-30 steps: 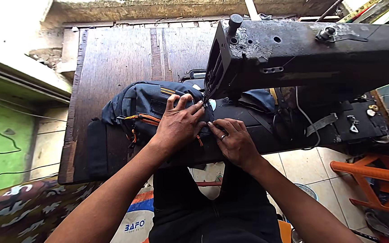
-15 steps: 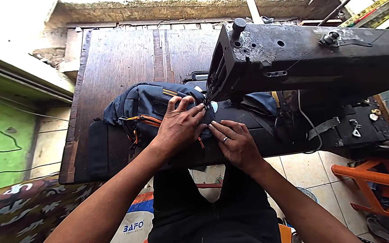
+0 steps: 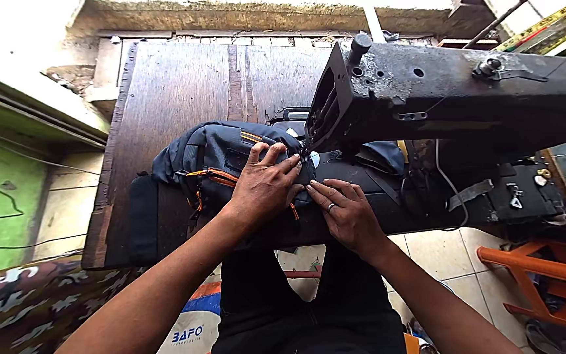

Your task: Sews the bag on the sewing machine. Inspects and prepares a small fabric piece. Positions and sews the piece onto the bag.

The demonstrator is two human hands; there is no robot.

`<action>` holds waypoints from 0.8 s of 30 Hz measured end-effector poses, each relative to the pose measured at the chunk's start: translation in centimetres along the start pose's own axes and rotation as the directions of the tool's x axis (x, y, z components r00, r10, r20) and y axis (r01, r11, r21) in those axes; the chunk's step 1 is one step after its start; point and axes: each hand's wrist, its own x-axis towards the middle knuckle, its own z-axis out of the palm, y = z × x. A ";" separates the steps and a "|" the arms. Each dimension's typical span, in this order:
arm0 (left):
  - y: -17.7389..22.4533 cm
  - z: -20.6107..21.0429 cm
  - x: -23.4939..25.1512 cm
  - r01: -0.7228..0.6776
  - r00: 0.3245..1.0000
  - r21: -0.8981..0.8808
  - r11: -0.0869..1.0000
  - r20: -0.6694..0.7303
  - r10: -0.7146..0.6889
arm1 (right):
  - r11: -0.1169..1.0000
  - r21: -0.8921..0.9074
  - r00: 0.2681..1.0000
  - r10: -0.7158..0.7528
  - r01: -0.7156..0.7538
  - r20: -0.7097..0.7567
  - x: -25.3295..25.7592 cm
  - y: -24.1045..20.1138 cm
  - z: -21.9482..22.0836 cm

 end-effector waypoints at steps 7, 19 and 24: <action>-0.4 0.0 0.3 -0.005 1.000 -0.012 1.000 0.002 0.005 | 1.000 -0.011 1.000 -0.005 0.005 -0.001 0.4 0.2 0.1; -2.0 0.3 1.5 -0.011 1.000 -0.002 1.000 0.008 0.011 | 0.999 -0.032 1.000 0.024 -0.024 -0.004 1.6 0.3 0.6; -2.3 0.5 1.8 -0.011 1.000 0.002 1.000 0.001 0.011 | 0.998 -0.041 0.999 0.044 -0.044 0.003 1.8 0.2 0.8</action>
